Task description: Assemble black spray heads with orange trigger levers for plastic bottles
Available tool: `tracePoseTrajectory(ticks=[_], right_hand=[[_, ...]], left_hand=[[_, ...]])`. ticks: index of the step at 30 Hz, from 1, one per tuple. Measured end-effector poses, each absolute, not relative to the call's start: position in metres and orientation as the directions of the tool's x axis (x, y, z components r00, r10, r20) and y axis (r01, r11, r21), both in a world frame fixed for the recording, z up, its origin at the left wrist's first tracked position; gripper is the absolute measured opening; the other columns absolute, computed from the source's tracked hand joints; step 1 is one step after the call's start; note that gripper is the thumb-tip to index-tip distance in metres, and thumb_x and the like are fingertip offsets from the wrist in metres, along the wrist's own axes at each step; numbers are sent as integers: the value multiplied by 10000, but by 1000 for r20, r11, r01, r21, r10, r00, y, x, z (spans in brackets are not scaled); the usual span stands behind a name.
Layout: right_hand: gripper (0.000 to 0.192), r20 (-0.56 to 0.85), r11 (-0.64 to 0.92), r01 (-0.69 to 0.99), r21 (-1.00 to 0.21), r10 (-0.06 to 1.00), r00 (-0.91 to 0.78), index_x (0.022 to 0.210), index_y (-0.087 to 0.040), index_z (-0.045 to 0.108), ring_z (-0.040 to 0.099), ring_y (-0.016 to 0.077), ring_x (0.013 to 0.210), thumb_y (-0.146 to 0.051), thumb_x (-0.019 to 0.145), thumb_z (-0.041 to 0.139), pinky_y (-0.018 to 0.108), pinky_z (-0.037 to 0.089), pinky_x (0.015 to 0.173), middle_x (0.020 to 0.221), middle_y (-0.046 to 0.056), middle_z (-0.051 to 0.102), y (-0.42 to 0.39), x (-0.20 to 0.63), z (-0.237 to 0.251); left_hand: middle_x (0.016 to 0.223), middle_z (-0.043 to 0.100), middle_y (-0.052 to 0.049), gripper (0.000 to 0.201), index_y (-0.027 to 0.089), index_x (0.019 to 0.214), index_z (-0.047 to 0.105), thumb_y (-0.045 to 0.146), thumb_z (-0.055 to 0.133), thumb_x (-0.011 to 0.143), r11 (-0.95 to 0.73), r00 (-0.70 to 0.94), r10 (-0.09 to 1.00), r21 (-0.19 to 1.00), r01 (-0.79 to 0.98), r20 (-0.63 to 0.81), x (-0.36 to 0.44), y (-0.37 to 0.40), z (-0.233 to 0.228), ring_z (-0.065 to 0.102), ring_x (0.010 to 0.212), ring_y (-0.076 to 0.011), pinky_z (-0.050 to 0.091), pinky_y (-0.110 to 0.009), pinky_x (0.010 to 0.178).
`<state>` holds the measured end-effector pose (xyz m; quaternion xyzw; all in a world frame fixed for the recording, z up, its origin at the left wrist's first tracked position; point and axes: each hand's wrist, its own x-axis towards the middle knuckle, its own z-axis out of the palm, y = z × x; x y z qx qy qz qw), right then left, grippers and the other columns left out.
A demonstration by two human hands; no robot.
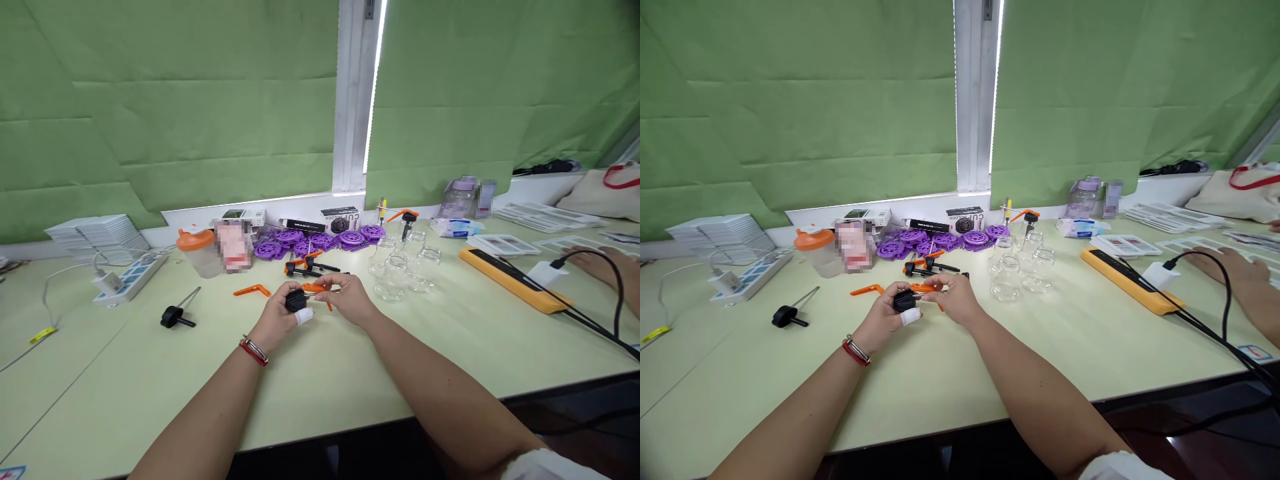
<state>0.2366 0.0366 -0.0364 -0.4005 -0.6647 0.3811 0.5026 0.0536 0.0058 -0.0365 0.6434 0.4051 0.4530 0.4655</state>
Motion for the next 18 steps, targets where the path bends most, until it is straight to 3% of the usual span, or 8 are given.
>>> tracePoseTrajectory(ticks=[5,13,18], right_hand=[[176,478,515,397,-759,856,-196,848,-274,729,559,224,874,-324,680,728,393,339,863,812,18,716,28,231,-28],[156,634,750,478,-456,651,-417,919,-291,715,613,157,843,-252,772,680,357,276,844,963,3,714,22,227,-23],[155,613,754,526,-394,642,-461,930,-272,716,594,164,831,-301,787,664,345,299,802,959,20,698,19,222,-21]], left_hand=[[908,516,7,467,223,1031,457,263,728,653,-241,301,931,967,79,207,55,4,-35,500,779,-114,414,-224,688],[940,524,-13,494,227,1056,433,316,714,659,-165,349,927,985,45,139,55,-2,-30,499,771,-126,407,-241,679],[831,558,-19,360,223,1101,486,483,422,860,-96,299,946,988,-118,128,55,0,-35,485,678,-128,388,-261,619]])
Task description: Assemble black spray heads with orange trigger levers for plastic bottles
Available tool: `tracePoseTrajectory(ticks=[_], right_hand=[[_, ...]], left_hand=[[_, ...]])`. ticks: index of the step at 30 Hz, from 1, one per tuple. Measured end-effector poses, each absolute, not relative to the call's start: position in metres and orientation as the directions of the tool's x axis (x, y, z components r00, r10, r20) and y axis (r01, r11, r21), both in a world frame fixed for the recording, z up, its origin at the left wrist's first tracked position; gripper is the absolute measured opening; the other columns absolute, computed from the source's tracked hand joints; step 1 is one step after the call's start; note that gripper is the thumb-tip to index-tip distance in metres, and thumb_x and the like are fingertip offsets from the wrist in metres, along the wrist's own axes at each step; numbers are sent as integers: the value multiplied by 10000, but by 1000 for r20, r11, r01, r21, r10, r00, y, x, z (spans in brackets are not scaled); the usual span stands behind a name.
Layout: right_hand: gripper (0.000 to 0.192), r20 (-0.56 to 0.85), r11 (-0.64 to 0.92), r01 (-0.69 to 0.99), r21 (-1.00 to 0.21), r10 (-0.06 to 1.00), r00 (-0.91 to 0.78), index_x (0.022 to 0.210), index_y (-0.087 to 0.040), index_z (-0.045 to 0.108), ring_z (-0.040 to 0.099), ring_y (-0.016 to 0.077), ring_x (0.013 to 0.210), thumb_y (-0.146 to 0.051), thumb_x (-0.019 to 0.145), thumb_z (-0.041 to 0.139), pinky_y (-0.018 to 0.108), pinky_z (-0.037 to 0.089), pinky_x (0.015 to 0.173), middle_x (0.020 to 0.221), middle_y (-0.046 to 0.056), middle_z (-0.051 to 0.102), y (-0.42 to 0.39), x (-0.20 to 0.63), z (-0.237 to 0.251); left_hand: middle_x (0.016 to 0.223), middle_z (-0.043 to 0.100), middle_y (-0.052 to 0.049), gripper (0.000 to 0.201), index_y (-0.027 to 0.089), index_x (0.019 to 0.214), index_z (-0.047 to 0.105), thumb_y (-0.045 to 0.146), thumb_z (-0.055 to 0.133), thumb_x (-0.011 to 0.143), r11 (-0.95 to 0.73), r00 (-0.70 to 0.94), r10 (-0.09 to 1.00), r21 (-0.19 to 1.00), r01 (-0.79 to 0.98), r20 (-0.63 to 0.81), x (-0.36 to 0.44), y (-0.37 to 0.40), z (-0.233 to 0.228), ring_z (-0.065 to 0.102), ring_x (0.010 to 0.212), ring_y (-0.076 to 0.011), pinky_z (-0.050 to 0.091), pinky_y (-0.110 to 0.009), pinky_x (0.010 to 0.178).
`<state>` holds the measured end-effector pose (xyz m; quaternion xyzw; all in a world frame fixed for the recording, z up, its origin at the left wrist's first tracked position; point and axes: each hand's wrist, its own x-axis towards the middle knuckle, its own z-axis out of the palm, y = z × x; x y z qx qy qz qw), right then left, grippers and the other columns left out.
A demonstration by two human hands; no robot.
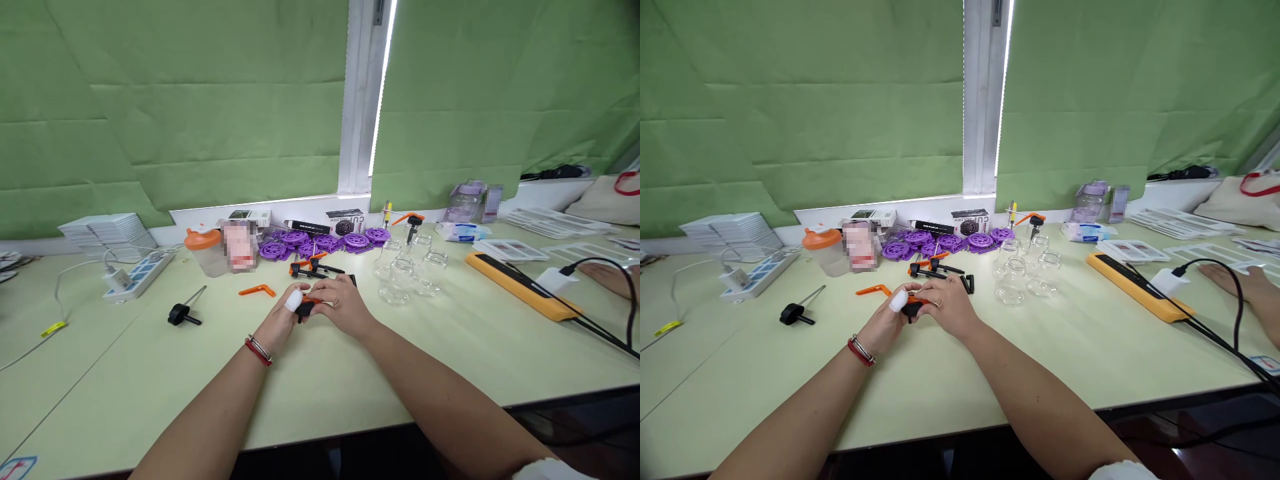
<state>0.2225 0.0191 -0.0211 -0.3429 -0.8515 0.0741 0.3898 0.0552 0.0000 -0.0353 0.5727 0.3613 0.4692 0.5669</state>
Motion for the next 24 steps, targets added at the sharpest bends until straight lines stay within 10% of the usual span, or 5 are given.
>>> tracePoseTrajectory(ticks=[10,24], right_hand=[[247,757,659,680,-321,610,-233,951,-191,686,505,229,941,-363,864,531,373,355,860,966,96,629,20,218,-35],[358,272,704,706,-83,697,-663,1171,-246,589,341,287,1224,-143,915,361,415,266,879,1341,25,511,26,200,-64]], left_hand=[[766,564,-25,306,168,1026,563,358,464,808,-172,-1,985,966,-196,175,38,14,-29,492,581,-119,395,-268,562],[738,561,-26,385,130,1094,601,275,525,745,-161,-132,984,901,-402,117,30,25,-34,484,603,-114,369,-254,548]])
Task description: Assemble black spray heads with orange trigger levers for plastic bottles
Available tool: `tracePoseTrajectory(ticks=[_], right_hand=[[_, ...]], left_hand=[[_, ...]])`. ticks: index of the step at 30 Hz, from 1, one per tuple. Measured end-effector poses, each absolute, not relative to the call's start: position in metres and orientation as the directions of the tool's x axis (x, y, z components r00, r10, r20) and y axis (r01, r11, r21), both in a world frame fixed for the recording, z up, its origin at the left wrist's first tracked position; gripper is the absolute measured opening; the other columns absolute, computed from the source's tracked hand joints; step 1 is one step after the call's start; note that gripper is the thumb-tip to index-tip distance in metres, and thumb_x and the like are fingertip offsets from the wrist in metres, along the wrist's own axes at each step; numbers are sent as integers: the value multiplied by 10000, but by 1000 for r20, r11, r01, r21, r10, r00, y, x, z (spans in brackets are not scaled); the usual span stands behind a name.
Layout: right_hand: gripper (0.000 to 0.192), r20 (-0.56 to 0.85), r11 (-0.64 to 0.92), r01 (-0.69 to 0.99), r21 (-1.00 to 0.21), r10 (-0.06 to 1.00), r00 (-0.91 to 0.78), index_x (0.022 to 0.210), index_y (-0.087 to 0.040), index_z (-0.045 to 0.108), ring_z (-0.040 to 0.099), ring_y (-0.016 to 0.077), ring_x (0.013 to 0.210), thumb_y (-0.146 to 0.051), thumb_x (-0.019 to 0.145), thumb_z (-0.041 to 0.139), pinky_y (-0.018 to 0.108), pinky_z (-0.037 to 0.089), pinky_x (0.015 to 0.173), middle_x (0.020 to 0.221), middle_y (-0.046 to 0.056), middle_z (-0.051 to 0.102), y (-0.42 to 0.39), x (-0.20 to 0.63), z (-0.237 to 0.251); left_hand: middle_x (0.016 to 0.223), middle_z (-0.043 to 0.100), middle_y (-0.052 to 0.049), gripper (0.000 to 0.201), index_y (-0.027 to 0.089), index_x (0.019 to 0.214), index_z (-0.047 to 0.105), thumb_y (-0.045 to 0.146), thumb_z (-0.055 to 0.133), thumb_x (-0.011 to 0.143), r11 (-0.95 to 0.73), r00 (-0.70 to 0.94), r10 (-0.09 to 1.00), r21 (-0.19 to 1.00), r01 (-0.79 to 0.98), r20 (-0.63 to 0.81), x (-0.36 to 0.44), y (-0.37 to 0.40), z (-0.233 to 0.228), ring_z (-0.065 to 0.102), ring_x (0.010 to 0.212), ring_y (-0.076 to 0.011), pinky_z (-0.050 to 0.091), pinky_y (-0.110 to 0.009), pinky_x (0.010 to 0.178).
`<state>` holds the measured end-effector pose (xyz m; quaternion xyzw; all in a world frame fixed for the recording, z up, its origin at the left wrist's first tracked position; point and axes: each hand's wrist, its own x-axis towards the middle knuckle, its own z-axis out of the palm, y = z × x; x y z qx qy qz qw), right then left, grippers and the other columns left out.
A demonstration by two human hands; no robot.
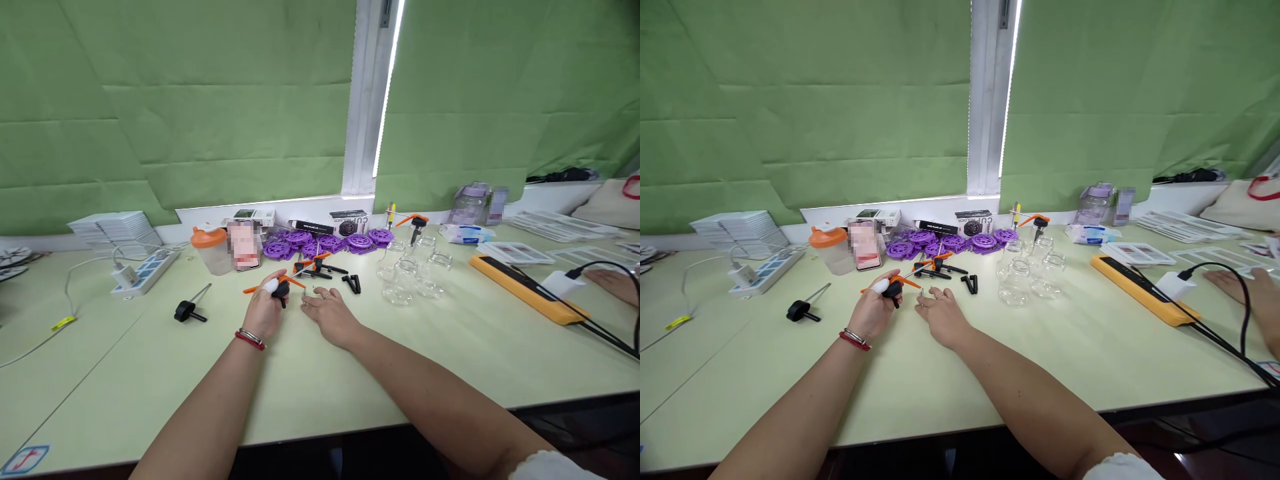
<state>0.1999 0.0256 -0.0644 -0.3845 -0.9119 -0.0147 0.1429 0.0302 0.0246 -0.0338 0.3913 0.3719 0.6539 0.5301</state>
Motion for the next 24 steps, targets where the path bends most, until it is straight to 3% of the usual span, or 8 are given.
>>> tracePoseTrajectory(ticks=[4,10,15,24], right_hand=[[329,267,765,643,-23,625,-734,1142,-235,599,362,273,1207,-139,916,381,398,260,847,1270,33,576,22,200,-57],[215,261,853,510,106,471,-842,943,-179,625,477,200,1043,-166,928,411,339,277,798,992,73,674,18,198,-52],[206,232,876,434,211,386,-893,833,-145,588,523,156,795,-125,918,401,315,293,739,827,48,651,17,197,-53],[218,242,890,306,337,232,-942,743,-151,560,482,139,676,-53,867,409,299,322,751,732,24,590,5,193,-55]], left_hand=[[757,550,-26,372,135,1089,605,275,533,752,-150,-131,986,897,-415,104,28,27,-36,480,619,-113,374,-253,553],[766,541,-29,386,130,1108,600,278,541,756,-143,-122,987,896,-421,100,28,27,-38,479,630,-115,377,-253,553],[774,548,-30,371,138,1090,616,288,539,759,-133,-113,989,910,-393,96,28,27,-40,478,624,-113,381,-258,563],[787,565,-48,348,131,1055,635,271,526,756,-129,-128,988,908,-398,84,29,26,-38,479,631,-116,382,-258,564]])
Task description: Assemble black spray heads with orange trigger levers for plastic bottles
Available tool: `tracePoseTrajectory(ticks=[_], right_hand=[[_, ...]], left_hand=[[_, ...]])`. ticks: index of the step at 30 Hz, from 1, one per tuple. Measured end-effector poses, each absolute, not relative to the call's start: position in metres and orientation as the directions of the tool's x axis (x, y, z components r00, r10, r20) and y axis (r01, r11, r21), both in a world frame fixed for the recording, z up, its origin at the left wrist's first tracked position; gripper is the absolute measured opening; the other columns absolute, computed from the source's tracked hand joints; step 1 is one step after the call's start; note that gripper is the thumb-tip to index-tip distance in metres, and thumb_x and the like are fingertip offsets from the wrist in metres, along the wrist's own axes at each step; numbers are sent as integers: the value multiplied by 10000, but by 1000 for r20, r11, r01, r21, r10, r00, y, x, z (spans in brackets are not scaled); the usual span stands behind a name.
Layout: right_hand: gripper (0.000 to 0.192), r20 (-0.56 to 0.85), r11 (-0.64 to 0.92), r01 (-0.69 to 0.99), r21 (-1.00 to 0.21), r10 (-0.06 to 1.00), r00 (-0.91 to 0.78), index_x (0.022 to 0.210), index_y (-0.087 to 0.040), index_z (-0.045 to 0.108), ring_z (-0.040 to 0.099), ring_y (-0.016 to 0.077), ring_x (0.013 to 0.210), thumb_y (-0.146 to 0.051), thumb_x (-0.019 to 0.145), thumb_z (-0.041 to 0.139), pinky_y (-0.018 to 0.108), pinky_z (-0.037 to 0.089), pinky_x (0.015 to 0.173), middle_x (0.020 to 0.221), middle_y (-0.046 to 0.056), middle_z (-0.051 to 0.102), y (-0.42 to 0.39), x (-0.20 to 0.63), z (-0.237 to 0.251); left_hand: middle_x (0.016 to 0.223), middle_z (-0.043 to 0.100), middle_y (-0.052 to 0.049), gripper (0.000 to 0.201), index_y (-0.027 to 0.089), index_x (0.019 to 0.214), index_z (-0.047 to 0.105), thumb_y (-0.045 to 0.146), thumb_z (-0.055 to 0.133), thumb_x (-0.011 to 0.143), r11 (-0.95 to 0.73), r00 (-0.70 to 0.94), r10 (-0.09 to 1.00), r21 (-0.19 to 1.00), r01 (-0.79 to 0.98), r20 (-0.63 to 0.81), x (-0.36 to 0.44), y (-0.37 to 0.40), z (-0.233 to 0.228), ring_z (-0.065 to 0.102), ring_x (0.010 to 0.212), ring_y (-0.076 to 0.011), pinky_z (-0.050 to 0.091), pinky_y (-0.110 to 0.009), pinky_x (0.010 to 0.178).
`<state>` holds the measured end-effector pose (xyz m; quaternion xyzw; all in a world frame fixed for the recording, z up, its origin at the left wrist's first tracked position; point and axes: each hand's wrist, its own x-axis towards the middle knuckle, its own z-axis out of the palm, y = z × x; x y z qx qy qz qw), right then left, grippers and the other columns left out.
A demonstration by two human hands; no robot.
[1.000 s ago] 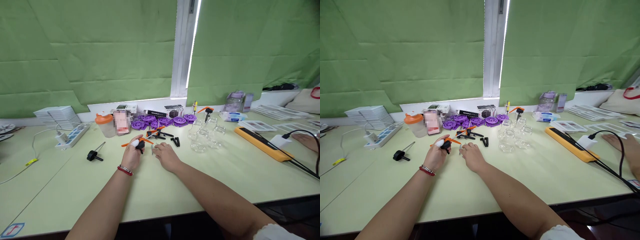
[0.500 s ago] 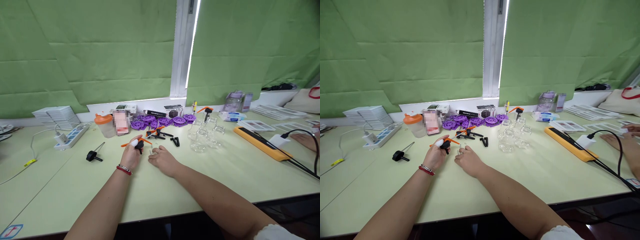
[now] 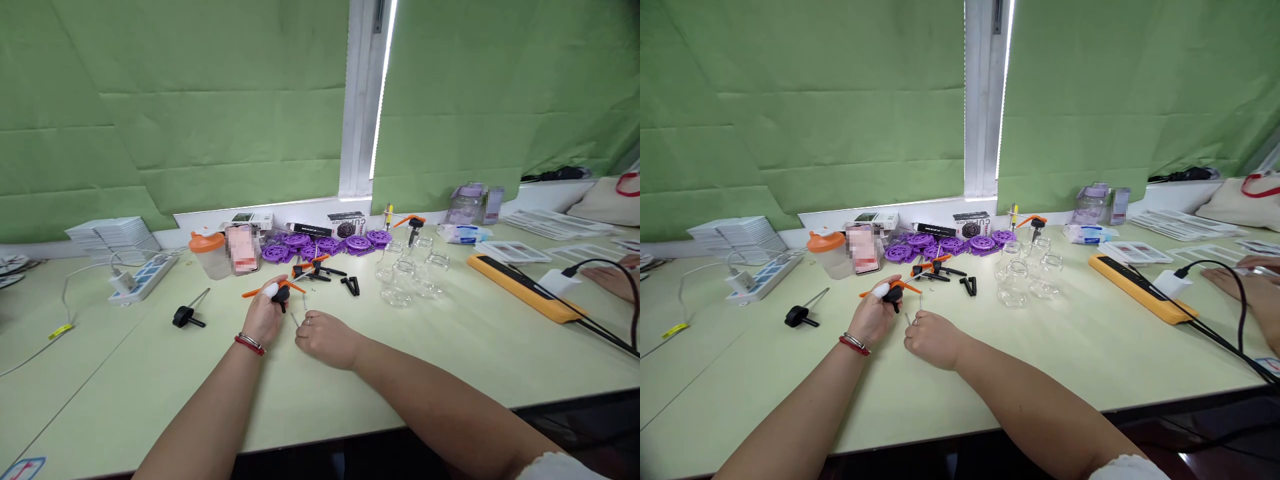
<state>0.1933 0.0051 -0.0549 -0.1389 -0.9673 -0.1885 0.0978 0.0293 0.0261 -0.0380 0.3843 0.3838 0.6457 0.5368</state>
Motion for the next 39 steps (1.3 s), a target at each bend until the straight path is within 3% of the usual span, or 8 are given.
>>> tracePoseTrajectory(ticks=[8,13,16,19,23,26,31,39], right_hand=[[180,313,894,228,387,105,-944,783,-150,548,454,133,648,-54,857,415,308,365,755,735,24,560,-10,185,-52],[176,505,906,294,303,109,-856,901,-139,561,490,153,740,-72,881,398,318,415,764,810,54,585,-11,186,-44],[220,705,925,349,150,147,-693,989,-138,550,521,170,819,-76,893,363,321,455,756,899,87,603,-11,191,-36],[246,840,933,342,-110,271,-469,1062,-166,518,546,185,924,-89,889,362,339,478,792,958,105,593,-9,201,-27],[177,813,821,236,-520,560,-158,1028,-212,503,599,152,801,-146,892,411,345,499,794,884,51,573,0,213,-22],[136,718,723,129,-679,690,-93,1017,-208,490,614,131,716,-191,903,418,320,521,741,845,35,572,8,217,-23],[127,672,689,163,-706,724,-154,997,-199,519,615,132,693,-214,893,446,298,523,706,770,18,584,12,220,-24],[144,737,756,255,-603,650,-185,977,-196,544,587,129,714,-197,886,432,291,507,692,900,53,574,11,221,-19]], left_hand=[[802,556,-37,299,150,978,656,351,512,809,-96,-49,995,917,-387,84,37,17,-31,460,630,-109,389,-260,587],[773,546,-24,347,156,986,650,424,507,820,-49,-23,999,919,-392,43,36,16,-31,450,614,-105,391,-257,601],[753,551,-23,406,152,1004,643,486,512,813,-7,32,999,916,-402,22,37,14,-31,465,622,-114,388,-257,604],[798,579,-50,473,137,1012,636,542,492,813,36,130,991,904,-426,22,41,12,-32,482,650,-131,384,-264,605],[837,591,-82,578,126,1049,637,611,428,817,94,312,950,917,-389,35,50,7,-35,465,660,-145,369,-277,588],[896,590,-97,603,131,1058,649,626,399,821,98,382,923,937,-335,40,56,3,-36,465,715,-161,362,-280,597],[915,587,-96,600,144,1091,641,619,381,832,102,422,906,953,-284,29,57,-1,-35,454,721,-160,353,-279,609],[862,555,-91,610,142,1086,639,623,359,837,130,524,852,963,-237,14,59,-5,-33,449,710,-160,354,-278,584]])
